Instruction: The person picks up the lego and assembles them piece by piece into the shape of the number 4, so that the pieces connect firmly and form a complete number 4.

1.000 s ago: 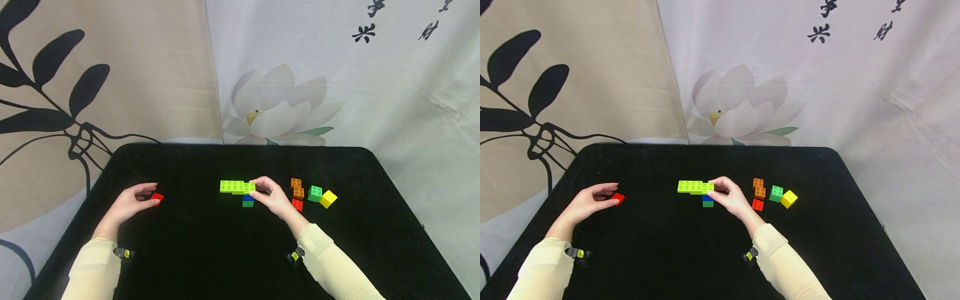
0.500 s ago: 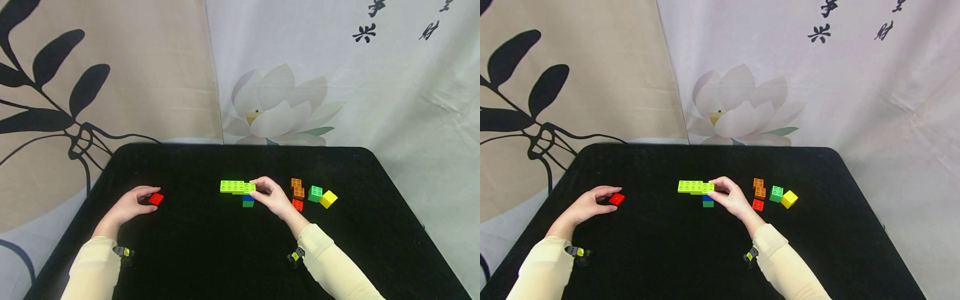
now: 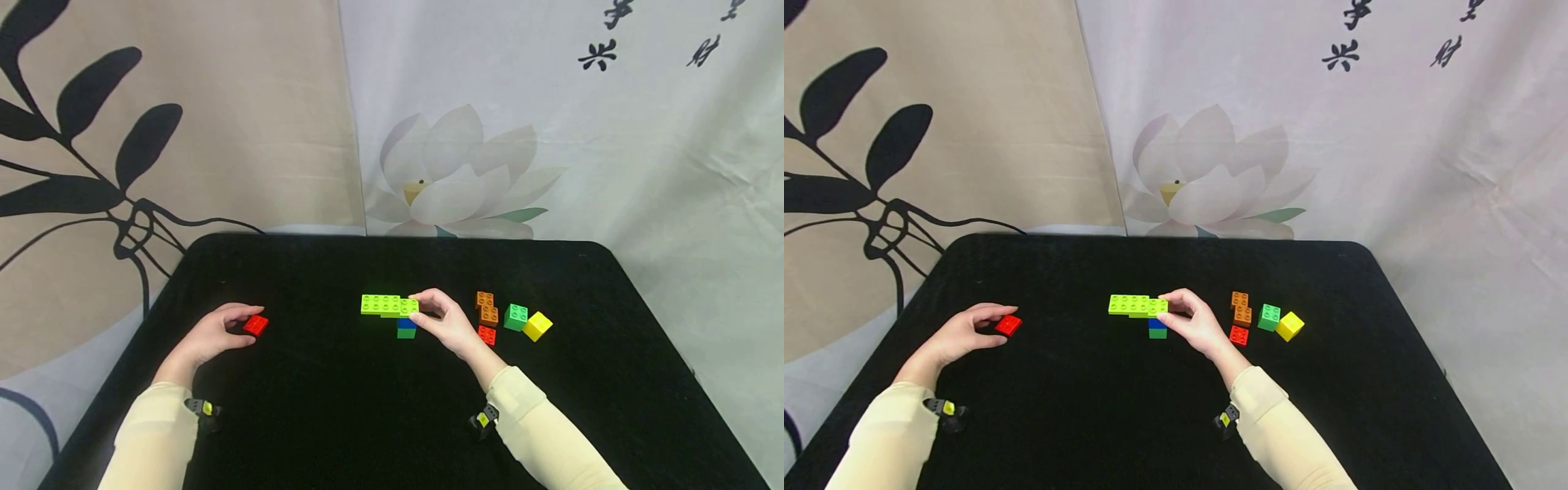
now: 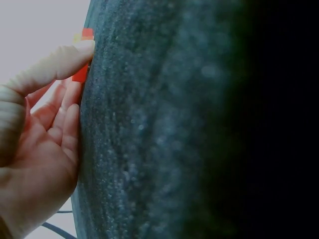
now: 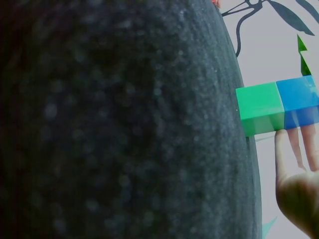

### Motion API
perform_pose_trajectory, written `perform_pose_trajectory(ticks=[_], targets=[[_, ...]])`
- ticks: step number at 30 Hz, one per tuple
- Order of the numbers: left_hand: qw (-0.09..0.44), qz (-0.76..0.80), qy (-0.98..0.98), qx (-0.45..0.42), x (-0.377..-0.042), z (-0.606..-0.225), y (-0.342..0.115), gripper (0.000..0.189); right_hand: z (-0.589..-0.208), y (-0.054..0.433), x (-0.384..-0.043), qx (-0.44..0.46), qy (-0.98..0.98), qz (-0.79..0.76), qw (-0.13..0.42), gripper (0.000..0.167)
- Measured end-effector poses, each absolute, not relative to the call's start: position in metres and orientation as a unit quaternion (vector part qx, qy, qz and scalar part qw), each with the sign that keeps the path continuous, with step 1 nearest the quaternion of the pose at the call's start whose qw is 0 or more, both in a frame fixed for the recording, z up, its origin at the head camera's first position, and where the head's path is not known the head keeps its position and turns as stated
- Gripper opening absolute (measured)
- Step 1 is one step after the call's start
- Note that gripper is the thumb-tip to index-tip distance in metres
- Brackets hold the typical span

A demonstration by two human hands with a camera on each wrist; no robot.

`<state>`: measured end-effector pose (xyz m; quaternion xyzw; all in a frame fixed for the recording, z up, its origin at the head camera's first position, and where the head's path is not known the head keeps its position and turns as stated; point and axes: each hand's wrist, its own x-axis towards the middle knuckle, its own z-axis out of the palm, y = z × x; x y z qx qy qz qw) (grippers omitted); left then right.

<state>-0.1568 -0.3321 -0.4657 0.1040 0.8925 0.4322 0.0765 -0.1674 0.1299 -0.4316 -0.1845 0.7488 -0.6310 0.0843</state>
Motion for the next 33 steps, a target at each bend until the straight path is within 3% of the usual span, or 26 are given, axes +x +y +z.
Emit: perform_pose_trajectory(ticks=[18,33], targets=[[0.079,0.440,0.890,0.090,-0.157,-0.466,-0.330,0.039,-0.433,0.129,-0.167,-0.195,0.744,-0.635,0.071,0.029],[0.081,0.444,0.886,0.105,-0.157,-0.458,-0.321,0.038,-0.442,0.130,-0.172,-0.187,0.748,-0.632,0.071,0.029]])
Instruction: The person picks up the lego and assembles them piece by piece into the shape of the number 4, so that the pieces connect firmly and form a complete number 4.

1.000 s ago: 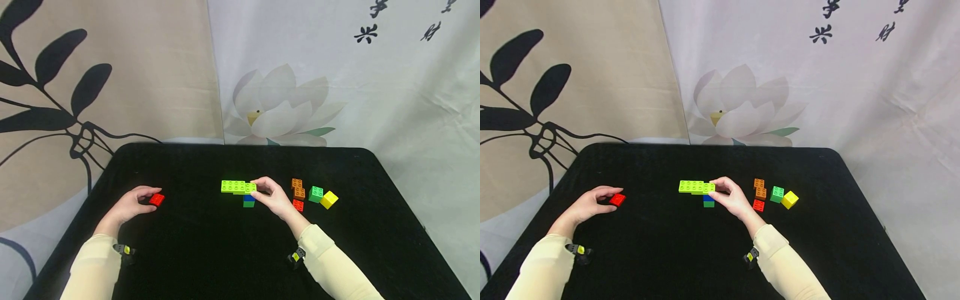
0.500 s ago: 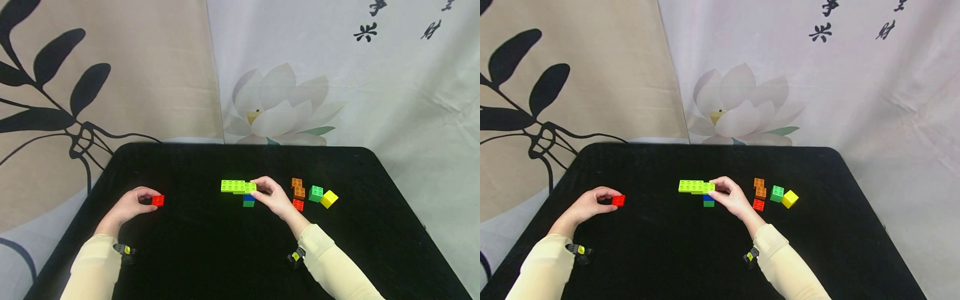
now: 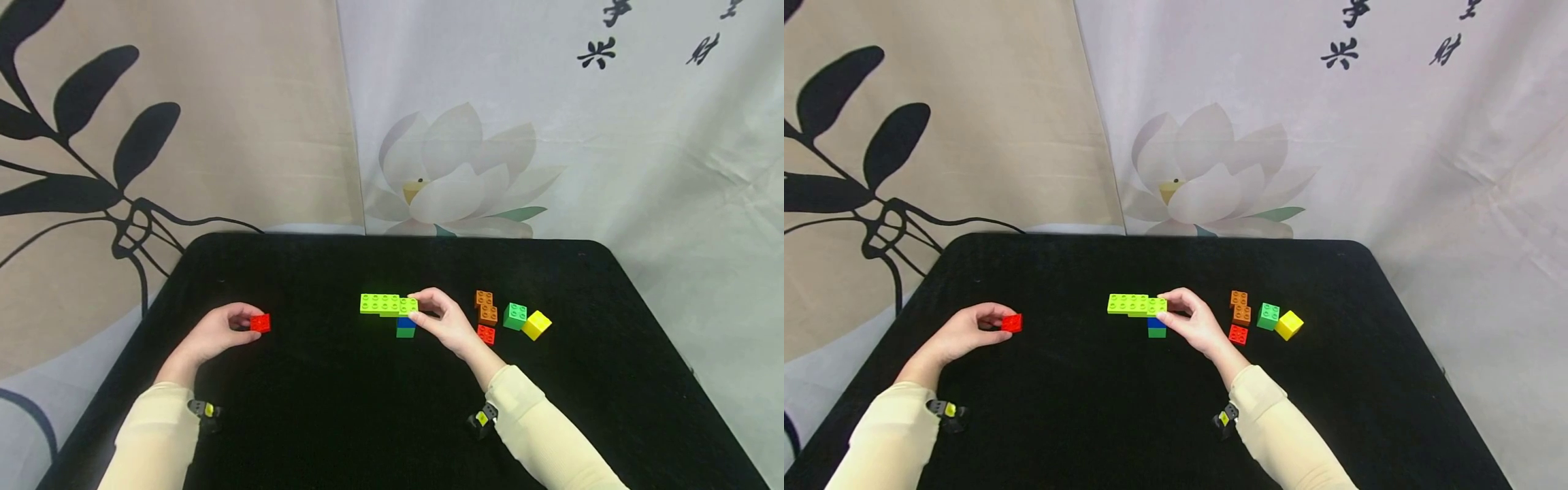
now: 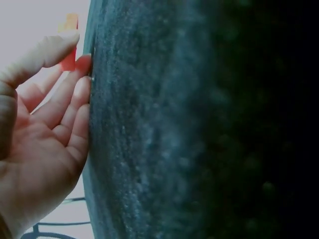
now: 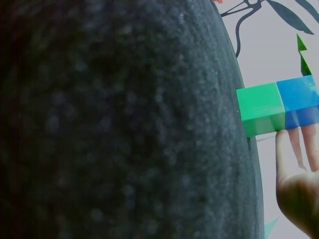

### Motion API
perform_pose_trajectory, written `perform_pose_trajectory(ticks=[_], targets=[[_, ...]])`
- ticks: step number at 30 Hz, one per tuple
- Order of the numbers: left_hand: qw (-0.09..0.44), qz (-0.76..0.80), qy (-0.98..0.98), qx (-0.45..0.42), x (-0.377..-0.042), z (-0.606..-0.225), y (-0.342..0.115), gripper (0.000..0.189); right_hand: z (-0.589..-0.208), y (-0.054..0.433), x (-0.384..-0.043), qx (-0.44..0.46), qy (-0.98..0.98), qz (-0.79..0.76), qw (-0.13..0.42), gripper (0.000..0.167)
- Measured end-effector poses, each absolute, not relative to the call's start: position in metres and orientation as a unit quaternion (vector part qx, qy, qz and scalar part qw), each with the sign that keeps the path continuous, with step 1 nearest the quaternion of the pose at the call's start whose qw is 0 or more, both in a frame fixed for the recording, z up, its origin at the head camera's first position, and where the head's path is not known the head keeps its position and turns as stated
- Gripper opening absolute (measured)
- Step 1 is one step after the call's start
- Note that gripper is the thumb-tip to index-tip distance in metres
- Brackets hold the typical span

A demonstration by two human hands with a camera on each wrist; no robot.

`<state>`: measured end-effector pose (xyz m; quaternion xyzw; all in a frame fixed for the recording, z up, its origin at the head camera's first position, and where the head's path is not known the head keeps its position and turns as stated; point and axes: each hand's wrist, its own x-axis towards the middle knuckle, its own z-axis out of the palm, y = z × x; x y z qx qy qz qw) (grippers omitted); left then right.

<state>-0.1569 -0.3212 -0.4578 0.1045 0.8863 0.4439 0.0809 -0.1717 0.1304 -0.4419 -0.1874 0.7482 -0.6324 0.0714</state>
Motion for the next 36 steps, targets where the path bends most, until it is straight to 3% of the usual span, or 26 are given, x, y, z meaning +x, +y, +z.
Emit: perform_pose_trajectory(ticks=[5,20,30,36], targets=[[0.085,0.454,0.879,0.122,-0.158,-0.456,-0.312,0.035,-0.464,0.133,-0.182,-0.192,0.749,-0.631,0.058,0.028],[0.105,0.476,0.858,0.160,-0.170,-0.451,-0.247,0.032,-0.464,0.133,-0.183,-0.182,0.752,-0.630,0.072,0.031],[0.096,0.484,0.850,0.187,-0.178,-0.446,-0.201,0.032,-0.432,0.129,-0.167,-0.189,0.749,-0.631,0.074,0.028],[0.104,0.512,0.828,0.204,-0.180,-0.442,-0.177,0.032,-0.432,0.129,-0.167,-0.183,0.746,-0.636,0.081,0.029]])
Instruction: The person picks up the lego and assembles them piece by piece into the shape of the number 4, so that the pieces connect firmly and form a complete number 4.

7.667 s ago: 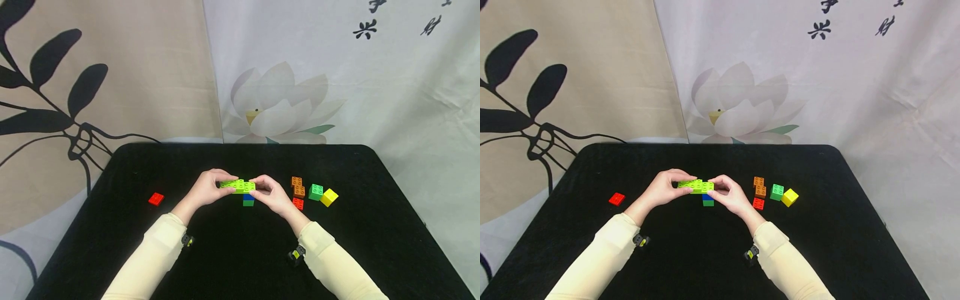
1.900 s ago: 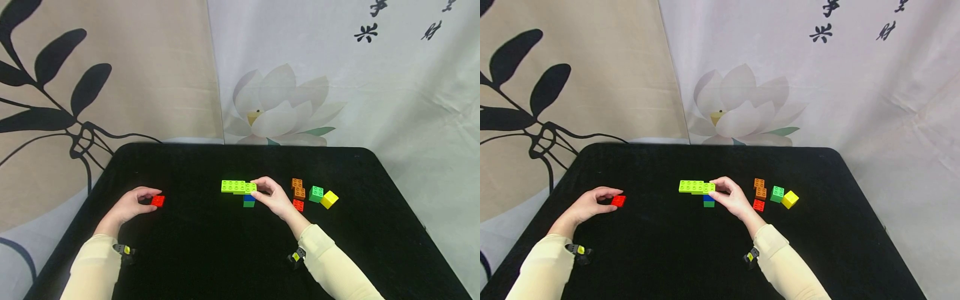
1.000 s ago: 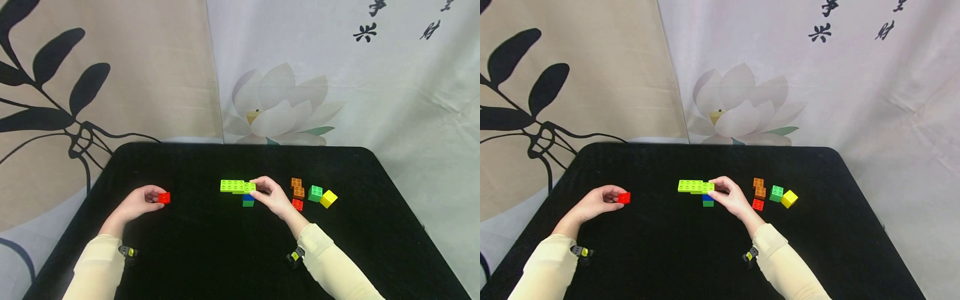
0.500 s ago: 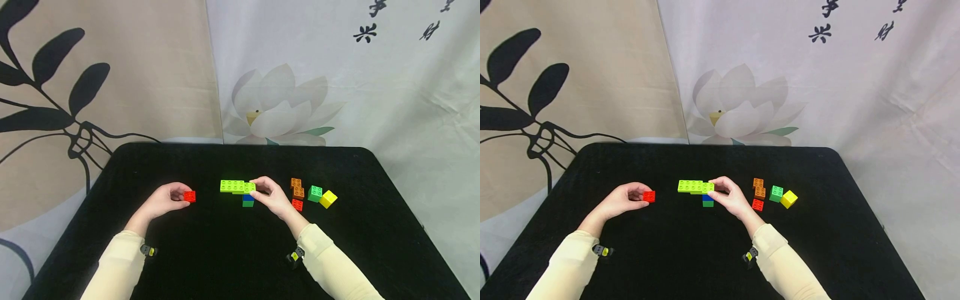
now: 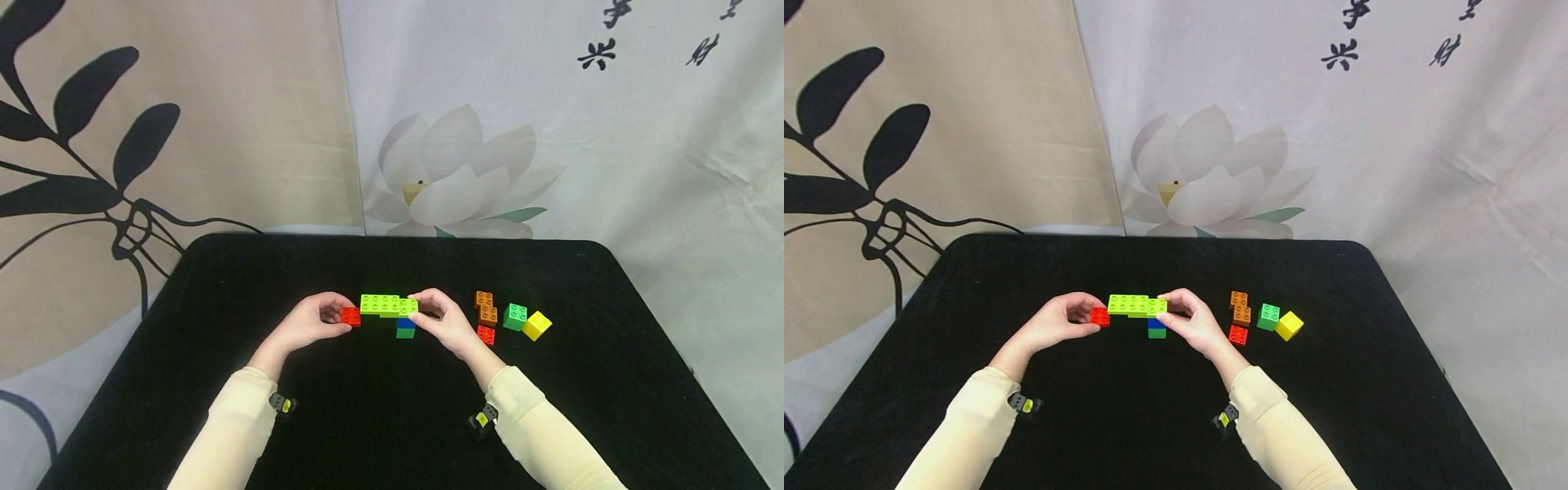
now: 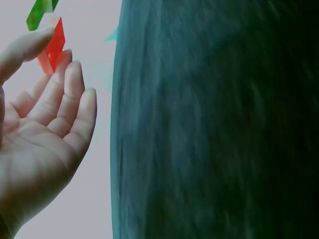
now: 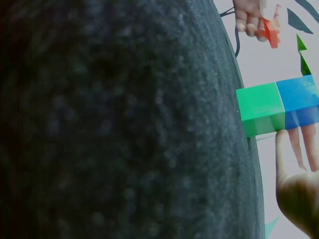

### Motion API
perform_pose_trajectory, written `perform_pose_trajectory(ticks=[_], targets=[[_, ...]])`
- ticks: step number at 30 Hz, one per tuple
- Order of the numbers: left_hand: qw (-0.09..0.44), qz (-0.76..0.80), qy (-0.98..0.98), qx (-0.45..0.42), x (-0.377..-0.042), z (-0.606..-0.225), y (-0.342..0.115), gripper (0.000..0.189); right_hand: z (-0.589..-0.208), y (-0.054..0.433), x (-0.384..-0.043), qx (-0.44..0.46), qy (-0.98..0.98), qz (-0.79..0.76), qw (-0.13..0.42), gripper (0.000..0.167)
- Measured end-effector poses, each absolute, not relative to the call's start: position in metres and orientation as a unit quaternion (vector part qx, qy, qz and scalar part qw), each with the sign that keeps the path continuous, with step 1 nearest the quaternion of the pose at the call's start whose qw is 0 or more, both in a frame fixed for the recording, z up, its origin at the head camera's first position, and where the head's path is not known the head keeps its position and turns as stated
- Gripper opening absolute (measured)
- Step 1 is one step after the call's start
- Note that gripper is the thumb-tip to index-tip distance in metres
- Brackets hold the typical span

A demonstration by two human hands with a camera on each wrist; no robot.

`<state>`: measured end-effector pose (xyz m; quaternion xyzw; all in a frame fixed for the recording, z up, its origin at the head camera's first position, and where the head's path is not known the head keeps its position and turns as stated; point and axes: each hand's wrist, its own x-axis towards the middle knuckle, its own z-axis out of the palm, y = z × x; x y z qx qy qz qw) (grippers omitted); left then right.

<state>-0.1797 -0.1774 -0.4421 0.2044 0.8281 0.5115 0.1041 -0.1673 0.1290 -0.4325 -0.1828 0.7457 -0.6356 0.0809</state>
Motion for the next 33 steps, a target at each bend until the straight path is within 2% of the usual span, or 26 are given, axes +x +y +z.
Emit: perform_pose_trajectory(ticks=[12,26,33], targets=[[0.113,0.552,0.803,0.193,-0.182,-0.441,-0.149,0.036,-0.435,0.130,-0.169,-0.184,0.744,-0.637,0.081,0.028],[0.113,0.572,0.787,0.201,-0.187,-0.438,-0.144,0.036,-0.434,0.129,-0.167,-0.177,0.747,-0.635,0.082,0.028],[0.112,0.576,0.784,0.204,-0.186,-0.436,-0.143,0.035,-0.463,0.133,-0.181,-0.180,0.745,-0.639,0.073,0.029]])
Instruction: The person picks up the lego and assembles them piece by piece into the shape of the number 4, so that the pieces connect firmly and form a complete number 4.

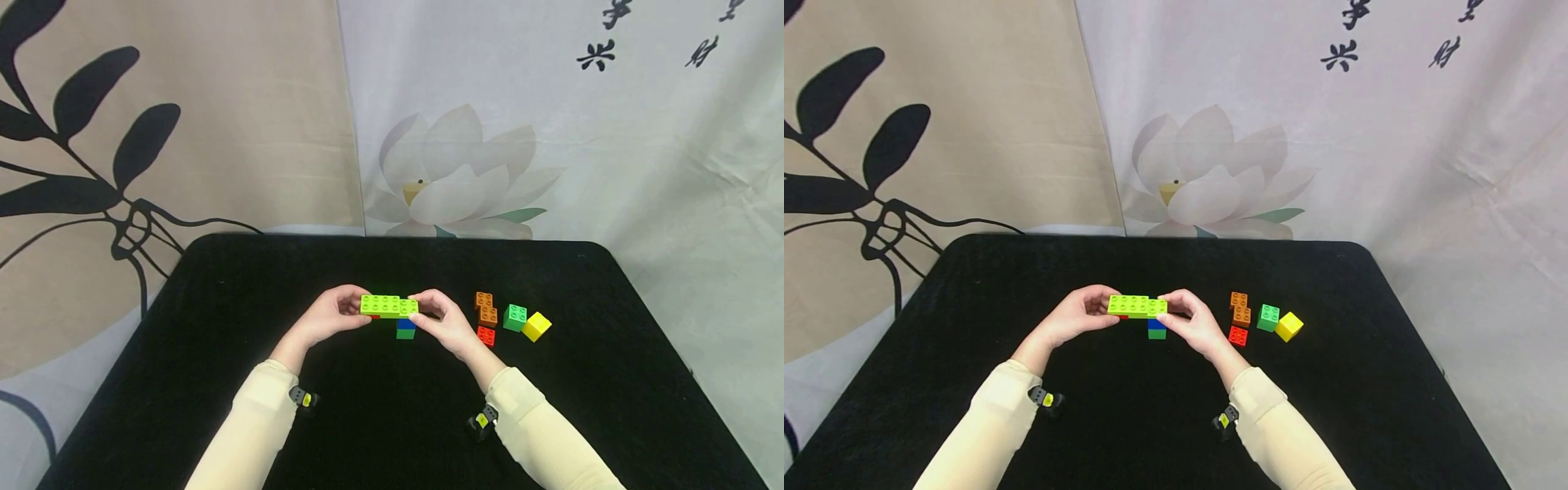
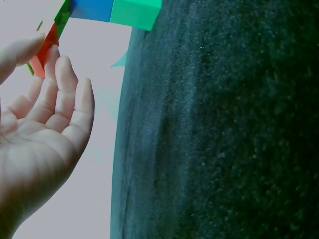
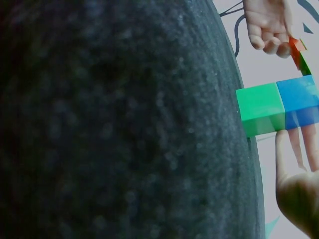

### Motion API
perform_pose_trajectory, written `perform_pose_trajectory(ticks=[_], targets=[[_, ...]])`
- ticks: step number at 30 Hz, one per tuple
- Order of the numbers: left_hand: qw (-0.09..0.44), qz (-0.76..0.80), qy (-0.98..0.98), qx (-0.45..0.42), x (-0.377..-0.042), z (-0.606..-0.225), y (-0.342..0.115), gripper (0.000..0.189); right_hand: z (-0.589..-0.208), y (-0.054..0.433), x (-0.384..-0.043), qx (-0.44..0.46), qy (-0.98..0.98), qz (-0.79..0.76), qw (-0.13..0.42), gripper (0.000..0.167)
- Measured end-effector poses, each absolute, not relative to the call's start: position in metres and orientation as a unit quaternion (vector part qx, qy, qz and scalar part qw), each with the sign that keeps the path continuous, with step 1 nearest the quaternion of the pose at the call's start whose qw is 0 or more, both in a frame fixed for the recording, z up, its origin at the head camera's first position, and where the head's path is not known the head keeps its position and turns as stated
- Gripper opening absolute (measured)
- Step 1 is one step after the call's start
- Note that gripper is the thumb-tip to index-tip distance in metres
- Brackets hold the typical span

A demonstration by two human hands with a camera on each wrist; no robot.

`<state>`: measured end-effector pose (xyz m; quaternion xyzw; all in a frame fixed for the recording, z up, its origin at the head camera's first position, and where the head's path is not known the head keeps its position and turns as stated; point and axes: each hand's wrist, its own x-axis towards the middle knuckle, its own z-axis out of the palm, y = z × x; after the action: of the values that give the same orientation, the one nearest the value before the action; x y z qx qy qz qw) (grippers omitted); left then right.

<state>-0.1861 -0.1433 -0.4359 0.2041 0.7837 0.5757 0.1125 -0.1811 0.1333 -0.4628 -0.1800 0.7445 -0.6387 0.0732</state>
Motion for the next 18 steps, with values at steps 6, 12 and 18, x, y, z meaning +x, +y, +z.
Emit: perform_pose_trajectory(ticks=[6,12,18], targets=[[0.117,0.590,0.772,0.205,-0.186,-0.436,-0.144,0.034,-0.446,0.132,-0.174,-0.183,0.744,-0.637,0.081,0.029],[0.116,0.591,0.775,0.191,-0.184,-0.435,-0.143,0.033,-0.431,0.130,-0.166,-0.186,0.740,-0.641,0.080,0.029],[0.103,0.599,0.771,0.189,-0.182,-0.437,-0.142,0.034,-0.432,0.130,-0.167,-0.181,0.740,-0.642,0.082,0.028]])
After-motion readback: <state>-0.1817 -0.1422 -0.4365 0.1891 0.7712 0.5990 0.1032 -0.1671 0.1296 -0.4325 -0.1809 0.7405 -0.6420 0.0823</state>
